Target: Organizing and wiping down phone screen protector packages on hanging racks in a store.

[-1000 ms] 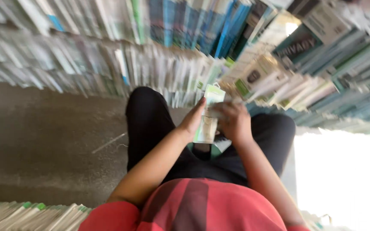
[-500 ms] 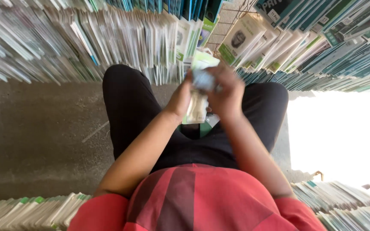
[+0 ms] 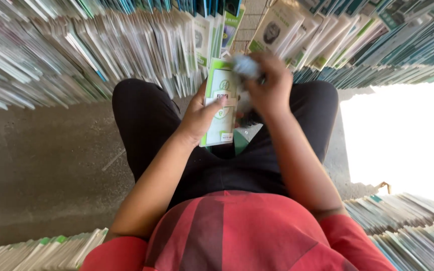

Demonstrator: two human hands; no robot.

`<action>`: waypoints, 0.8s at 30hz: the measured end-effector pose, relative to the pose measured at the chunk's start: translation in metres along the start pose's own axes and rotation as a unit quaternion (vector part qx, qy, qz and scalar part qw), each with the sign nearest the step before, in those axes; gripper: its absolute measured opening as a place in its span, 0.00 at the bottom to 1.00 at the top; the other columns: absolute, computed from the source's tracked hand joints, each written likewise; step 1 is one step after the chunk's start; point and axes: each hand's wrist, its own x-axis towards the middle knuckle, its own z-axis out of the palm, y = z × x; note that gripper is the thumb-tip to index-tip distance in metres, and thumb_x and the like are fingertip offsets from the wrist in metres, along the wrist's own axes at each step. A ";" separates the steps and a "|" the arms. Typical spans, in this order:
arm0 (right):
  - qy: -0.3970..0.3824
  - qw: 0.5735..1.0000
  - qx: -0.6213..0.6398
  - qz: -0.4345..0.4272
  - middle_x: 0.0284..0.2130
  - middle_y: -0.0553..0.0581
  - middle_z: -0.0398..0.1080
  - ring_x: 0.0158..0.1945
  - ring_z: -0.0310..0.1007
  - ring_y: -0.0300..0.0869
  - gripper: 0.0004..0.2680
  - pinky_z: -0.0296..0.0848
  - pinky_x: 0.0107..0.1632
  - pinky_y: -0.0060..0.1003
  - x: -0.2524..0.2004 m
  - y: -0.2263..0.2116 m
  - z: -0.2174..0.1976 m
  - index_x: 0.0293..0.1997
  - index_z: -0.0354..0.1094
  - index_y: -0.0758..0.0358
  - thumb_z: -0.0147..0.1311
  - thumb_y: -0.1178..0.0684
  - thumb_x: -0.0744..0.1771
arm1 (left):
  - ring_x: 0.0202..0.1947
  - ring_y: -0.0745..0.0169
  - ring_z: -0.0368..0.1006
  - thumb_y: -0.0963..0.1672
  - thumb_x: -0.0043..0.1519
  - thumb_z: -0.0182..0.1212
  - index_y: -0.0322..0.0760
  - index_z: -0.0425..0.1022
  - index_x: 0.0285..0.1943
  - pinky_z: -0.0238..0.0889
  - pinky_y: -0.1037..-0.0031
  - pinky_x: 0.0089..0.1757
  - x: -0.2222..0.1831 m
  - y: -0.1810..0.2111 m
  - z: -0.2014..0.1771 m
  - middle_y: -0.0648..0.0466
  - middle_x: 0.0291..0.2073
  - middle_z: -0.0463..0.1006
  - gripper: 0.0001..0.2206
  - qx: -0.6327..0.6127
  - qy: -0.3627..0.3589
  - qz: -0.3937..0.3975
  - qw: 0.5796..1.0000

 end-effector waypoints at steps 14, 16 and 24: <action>-0.128 0.907 0.267 0.299 0.32 0.46 0.70 0.35 0.70 0.31 0.06 0.71 0.37 0.29 -0.047 0.018 -0.003 0.43 0.68 0.62 0.63 0.57 0.67 | 0.57 0.62 0.74 0.43 0.70 0.60 0.34 0.63 0.71 0.70 0.68 0.57 0.002 0.033 -0.010 0.50 0.59 0.76 0.21 0.104 0.052 0.112 0.987; -0.097 0.917 0.259 0.286 0.33 0.46 0.70 0.36 0.69 0.31 0.06 0.71 0.38 0.29 -0.036 0.022 -0.008 0.43 0.68 0.62 0.63 0.57 0.68 | 0.59 0.64 0.72 0.43 0.70 0.59 0.36 0.62 0.73 0.68 0.70 0.58 0.002 0.024 -0.005 0.51 0.60 0.75 0.22 0.132 0.013 0.085 0.987; -0.164 0.924 0.204 0.279 0.31 0.45 0.70 0.36 0.68 0.30 0.10 0.71 0.38 0.29 -0.063 -0.003 0.003 0.44 0.69 0.63 0.67 0.56 0.64 | 0.59 0.53 0.75 0.42 0.68 0.57 0.34 0.59 0.72 0.72 0.61 0.57 0.007 0.048 -0.011 0.45 0.60 0.75 0.23 0.058 0.148 0.156 0.975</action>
